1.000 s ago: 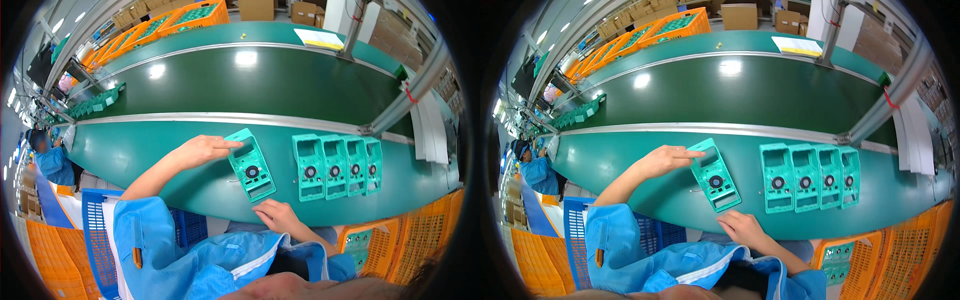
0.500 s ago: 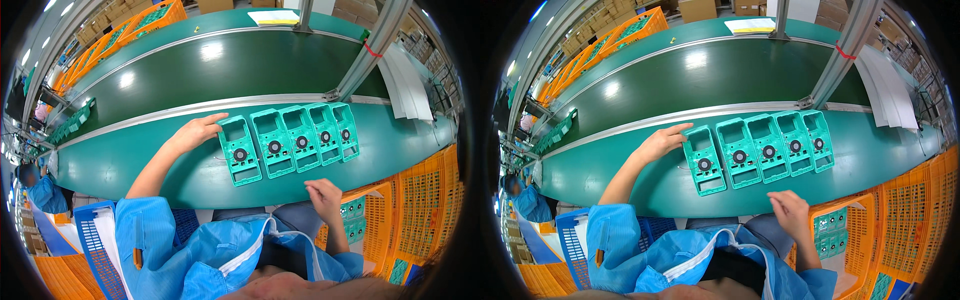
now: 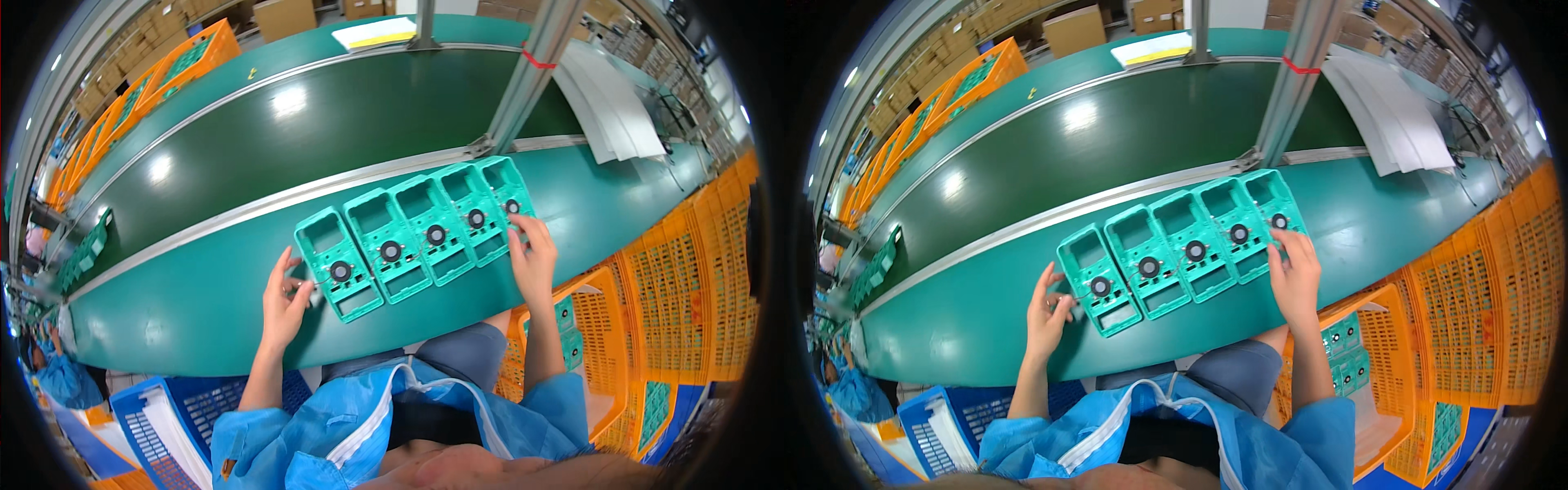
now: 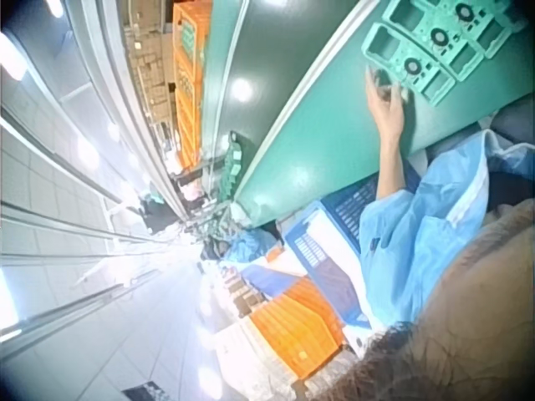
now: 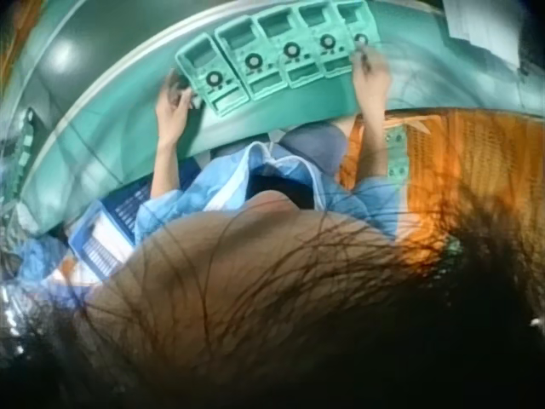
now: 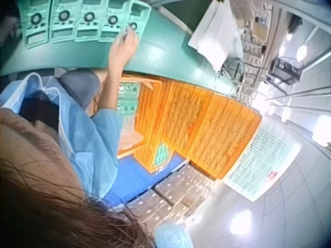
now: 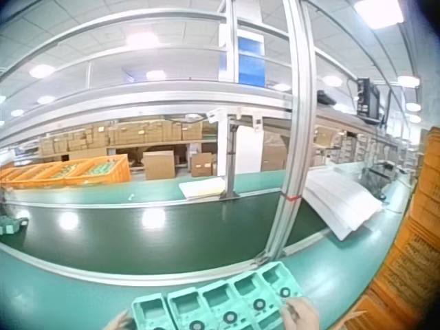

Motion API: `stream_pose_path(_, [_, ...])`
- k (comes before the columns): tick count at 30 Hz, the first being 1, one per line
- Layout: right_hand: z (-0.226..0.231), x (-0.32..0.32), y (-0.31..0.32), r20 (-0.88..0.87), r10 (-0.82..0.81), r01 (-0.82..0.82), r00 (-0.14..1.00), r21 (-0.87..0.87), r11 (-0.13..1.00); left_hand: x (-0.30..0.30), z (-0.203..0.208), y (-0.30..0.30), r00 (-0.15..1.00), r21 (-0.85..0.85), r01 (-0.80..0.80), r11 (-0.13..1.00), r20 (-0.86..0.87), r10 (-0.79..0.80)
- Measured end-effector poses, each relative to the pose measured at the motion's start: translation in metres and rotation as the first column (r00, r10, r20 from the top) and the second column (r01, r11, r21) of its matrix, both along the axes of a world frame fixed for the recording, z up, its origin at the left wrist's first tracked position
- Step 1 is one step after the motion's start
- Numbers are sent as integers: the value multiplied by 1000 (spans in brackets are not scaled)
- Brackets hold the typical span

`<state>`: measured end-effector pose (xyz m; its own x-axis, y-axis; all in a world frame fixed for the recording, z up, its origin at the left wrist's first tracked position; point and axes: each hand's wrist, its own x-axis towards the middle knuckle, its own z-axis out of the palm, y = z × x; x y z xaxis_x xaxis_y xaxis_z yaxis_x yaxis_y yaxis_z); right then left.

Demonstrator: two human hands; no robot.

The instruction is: Picking electronic housings from a conveyor belt, inspecting them, and placing them into storage crates.

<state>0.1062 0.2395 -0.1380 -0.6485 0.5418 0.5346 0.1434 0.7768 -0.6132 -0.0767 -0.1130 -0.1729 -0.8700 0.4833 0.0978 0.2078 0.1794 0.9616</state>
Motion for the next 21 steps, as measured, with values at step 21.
stream_pose_path(21, [-19, -82, 4, 375, -240, 235, 895, 60, 970, 2, 6, 34, 968, 129, 72, 989, 232, -100])
